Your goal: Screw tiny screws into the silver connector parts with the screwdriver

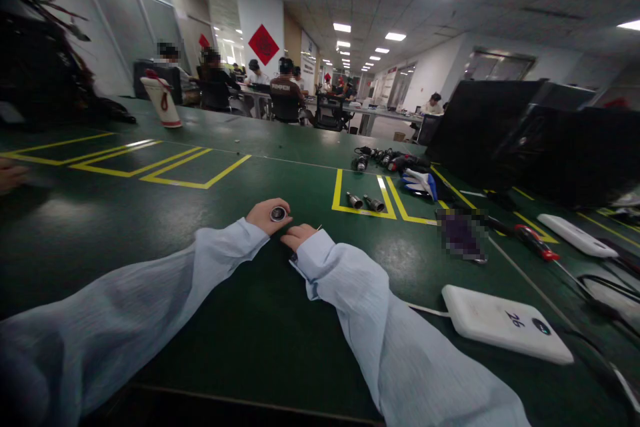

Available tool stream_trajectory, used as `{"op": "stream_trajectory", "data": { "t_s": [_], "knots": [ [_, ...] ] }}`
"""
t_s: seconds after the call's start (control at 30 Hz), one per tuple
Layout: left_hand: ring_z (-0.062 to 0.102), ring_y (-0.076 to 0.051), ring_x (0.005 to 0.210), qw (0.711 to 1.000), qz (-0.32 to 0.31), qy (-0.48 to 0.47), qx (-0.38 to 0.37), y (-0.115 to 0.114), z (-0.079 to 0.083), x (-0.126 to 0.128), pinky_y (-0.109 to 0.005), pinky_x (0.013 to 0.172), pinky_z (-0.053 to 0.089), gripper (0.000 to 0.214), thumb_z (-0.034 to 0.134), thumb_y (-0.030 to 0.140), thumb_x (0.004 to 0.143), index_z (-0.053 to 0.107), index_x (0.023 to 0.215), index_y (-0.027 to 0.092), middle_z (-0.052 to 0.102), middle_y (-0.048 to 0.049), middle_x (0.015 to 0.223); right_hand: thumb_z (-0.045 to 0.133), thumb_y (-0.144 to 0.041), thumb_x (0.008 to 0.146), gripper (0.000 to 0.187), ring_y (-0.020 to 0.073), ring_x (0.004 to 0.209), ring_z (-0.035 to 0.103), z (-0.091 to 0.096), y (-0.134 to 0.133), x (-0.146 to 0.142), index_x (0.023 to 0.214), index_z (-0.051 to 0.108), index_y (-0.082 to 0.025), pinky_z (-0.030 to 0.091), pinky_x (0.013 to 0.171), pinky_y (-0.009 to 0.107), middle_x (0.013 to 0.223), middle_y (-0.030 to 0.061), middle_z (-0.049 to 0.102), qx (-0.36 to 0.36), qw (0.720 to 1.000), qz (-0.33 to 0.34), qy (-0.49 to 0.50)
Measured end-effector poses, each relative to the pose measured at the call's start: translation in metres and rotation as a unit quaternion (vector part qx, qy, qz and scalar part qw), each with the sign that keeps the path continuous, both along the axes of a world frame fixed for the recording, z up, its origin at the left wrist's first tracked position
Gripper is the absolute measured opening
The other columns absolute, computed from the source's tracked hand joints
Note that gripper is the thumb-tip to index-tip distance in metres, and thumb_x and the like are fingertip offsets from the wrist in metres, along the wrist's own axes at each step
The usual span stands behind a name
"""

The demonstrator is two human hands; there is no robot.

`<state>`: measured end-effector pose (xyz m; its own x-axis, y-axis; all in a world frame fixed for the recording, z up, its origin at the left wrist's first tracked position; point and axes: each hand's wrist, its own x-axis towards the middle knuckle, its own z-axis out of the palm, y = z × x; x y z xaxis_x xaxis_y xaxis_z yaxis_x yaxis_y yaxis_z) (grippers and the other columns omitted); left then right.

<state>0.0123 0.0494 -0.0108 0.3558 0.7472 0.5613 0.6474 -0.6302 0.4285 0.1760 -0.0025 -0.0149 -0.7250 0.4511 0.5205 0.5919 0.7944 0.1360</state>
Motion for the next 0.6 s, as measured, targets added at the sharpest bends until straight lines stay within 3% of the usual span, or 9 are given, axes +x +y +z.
{"op": "stream_trajectory", "data": {
  "t_s": [0.1,0.17,0.2,0.27,0.33,0.37,0.43,0.6],
  "knots": [
    [0.052,-0.012,0.062,1.0,-0.015,0.021,0.007,-0.002,0.001,0.001,-0.023,0.06,0.041,0.008,0.059,0.02,0.063,0.054,0.068,0.016,0.056,0.0008,0.066,0.046,-0.029,0.082,0.024,0.0187,0.071,0.053,0.016,-0.008,0.006,0.077,0.064,-0.015,0.04,0.067,0.031,0.076,0.009,0.063,0.038,0.986,-0.075,0.144],
    [0.05,-0.012,0.058,0.999,-0.021,0.033,0.001,-0.004,0.003,0.003,-0.022,0.056,0.04,0.01,0.059,0.023,0.063,0.052,0.063,0.016,0.053,0.0014,0.06,0.044,-0.037,0.081,0.034,0.0167,0.059,0.051,0.027,-0.017,0.01,0.06,0.06,-0.016,0.039,0.06,0.031,0.058,0.0061,0.059,-0.024,0.956,-0.131,0.262],
    [0.049,-0.011,0.055,0.999,-0.027,0.037,-0.006,-0.006,0.003,0.004,-0.022,0.053,0.039,0.014,0.06,0.025,0.063,0.05,0.061,0.016,0.051,0.0019,0.058,0.042,-0.039,0.082,0.035,0.0147,0.054,0.05,0.032,-0.02,0.012,0.058,0.058,-0.017,0.039,0.055,0.028,0.052,0.0034,0.056,-0.094,0.923,-0.143,0.344],
    [0.046,-0.01,0.052,0.998,-0.048,0.034,-0.021,-0.008,0.004,0.006,-0.021,0.05,0.037,0.018,0.06,0.028,0.064,0.049,0.058,0.015,0.049,0.0027,0.055,0.04,-0.039,0.081,0.033,0.0111,0.042,0.047,0.039,-0.026,0.014,0.06,0.054,-0.018,0.036,0.045,0.024,0.043,-0.0016,0.05,-0.252,0.828,-0.122,0.486],
    [0.045,-0.009,0.051,0.997,-0.07,0.022,-0.034,-0.01,0.004,0.008,-0.02,0.048,0.035,0.018,0.059,0.029,0.064,0.049,0.058,0.015,0.048,0.0032,0.054,0.045,-0.036,0.077,0.024,0.0087,0.036,0.044,0.04,-0.029,0.012,0.061,0.05,-0.019,0.034,0.039,0.022,0.043,-0.0042,0.052,-0.37,0.738,-0.063,0.561],
    [0.045,-0.009,0.05,0.996,-0.078,0.015,-0.037,-0.011,0.005,0.009,-0.019,0.048,0.035,0.018,0.059,0.029,0.064,0.049,0.058,0.015,0.047,0.0033,0.054,0.049,-0.034,0.074,0.019,0.008,0.035,0.044,0.039,-0.029,0.01,0.062,0.049,-0.019,0.034,0.038,0.021,0.045,-0.0045,0.054,-0.402,0.713,-0.038,0.574],
    [0.044,-0.009,0.05,0.995,-0.089,0.003,-0.04,-0.012,0.005,0.009,-0.019,0.047,0.034,0.018,0.059,0.029,0.064,0.048,0.058,0.015,0.047,0.0033,0.054,0.054,-0.029,0.069,0.015,0.0071,0.036,0.044,0.034,-0.029,0.006,0.061,0.048,-0.018,0.035,0.038,0.021,0.05,-0.0039,0.058,-0.418,0.702,-0.017,0.577],
    [0.044,-0.009,0.05,0.996,-0.083,-0.003,-0.034,-0.012,0.006,0.009,-0.019,0.047,0.034,0.017,0.057,0.027,0.063,0.047,0.058,0.015,0.046,0.0031,0.053,0.056,-0.028,0.069,0.013,0.0075,0.041,0.047,0.02,-0.025,0.0,0.061,0.051,-0.018,0.041,0.042,0.021,0.054,-0.0012,0.062,-0.394,0.719,-0.008,0.572]
  ]
}}
